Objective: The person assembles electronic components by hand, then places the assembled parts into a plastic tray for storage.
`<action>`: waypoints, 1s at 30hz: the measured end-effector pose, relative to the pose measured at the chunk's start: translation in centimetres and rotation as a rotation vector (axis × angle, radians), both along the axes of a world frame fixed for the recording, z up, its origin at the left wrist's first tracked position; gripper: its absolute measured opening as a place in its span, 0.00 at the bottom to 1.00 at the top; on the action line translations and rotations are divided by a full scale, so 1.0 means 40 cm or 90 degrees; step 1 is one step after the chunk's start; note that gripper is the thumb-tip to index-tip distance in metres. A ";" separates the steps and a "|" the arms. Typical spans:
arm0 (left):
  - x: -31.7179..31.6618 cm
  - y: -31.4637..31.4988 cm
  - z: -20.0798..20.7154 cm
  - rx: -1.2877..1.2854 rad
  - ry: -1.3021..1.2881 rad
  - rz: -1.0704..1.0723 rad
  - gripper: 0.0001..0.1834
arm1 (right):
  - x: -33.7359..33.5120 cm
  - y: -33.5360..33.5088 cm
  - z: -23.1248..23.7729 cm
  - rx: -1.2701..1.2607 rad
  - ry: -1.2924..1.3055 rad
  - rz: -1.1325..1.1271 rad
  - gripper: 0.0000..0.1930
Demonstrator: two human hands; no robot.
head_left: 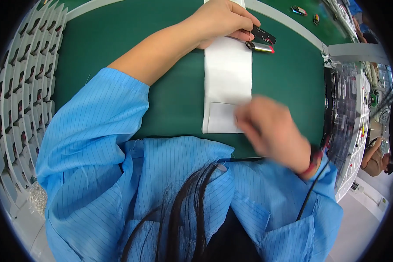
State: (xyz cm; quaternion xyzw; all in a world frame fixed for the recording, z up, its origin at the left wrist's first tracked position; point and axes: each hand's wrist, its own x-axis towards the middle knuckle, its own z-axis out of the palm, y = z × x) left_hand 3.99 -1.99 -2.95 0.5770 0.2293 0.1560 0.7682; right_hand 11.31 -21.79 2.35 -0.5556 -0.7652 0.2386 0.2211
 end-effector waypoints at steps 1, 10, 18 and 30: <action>0.003 -0.003 0.002 -0.011 -0.005 0.020 0.12 | -0.001 -0.034 0.014 0.149 -0.077 0.104 0.09; -0.004 -0.030 0.012 -0.033 -0.024 0.100 0.14 | 0.183 0.146 -0.012 -0.053 0.779 -0.341 0.12; -0.009 -0.026 0.021 -0.038 0.005 0.101 0.14 | 0.225 0.218 -0.123 -0.004 0.755 -0.382 0.09; -0.011 -0.015 0.022 -0.071 -0.014 0.078 0.15 | 0.221 0.226 -0.130 0.016 0.677 -0.395 0.08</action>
